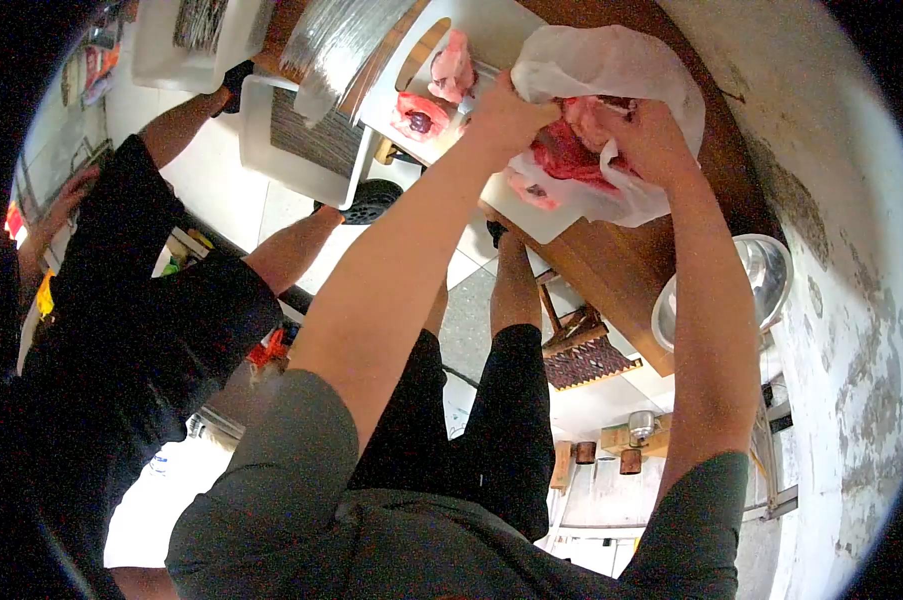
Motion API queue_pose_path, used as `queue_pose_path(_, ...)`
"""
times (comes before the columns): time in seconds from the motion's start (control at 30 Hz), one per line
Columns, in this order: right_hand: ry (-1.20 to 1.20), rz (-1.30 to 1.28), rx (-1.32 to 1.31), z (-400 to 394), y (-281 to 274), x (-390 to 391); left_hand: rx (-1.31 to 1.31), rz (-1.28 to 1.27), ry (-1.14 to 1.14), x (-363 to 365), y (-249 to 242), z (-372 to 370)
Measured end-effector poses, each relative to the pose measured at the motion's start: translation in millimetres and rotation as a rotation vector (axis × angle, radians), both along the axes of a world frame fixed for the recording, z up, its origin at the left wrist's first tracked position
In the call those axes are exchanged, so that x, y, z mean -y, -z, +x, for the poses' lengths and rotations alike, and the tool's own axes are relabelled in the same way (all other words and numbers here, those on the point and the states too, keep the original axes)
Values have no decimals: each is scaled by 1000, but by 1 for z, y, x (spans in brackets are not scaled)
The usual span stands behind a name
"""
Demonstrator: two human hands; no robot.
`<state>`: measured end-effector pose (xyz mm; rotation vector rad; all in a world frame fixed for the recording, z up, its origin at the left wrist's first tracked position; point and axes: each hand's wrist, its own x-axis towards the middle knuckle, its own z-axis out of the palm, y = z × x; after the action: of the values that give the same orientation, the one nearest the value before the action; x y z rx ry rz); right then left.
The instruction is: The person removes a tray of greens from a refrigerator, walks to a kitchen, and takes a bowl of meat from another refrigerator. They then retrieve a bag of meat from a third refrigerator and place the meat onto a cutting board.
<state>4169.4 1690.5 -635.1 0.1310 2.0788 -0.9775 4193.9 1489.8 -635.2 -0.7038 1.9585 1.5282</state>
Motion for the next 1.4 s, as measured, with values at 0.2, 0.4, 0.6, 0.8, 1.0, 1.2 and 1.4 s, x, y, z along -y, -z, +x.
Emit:
queue_pose_path(0.2, 474, -202, 163, -1, -58, 12, -6, 42, -62, 7, 11, -2)
queue_pose_path(0.4, 692, -432, -200, 12, -87, -5, -54, -102, -53, -4, -15, 2)
queue_pose_path(0.6, 455, -201, -449, -38, -95, 58, -325, -290, 74, -37, -19, 47)
queue_pose_path(0.8, -57, 125, -414, -71, 19, 113, -229, -406, 88, -57, -52, 69)
queue_pose_path(1.0, -170, 225, -411, -62, 8, 104, -236, -218, 11, -44, -56, 75)
queue_pose_path(1.2, 321, -252, 130, -42, -92, 10, -235, -117, -69, -21, -74, 45)
queue_pose_path(1.4, 87, 42, -233, 5, -38, 4, 6, 249, -199, 12, -115, -27)
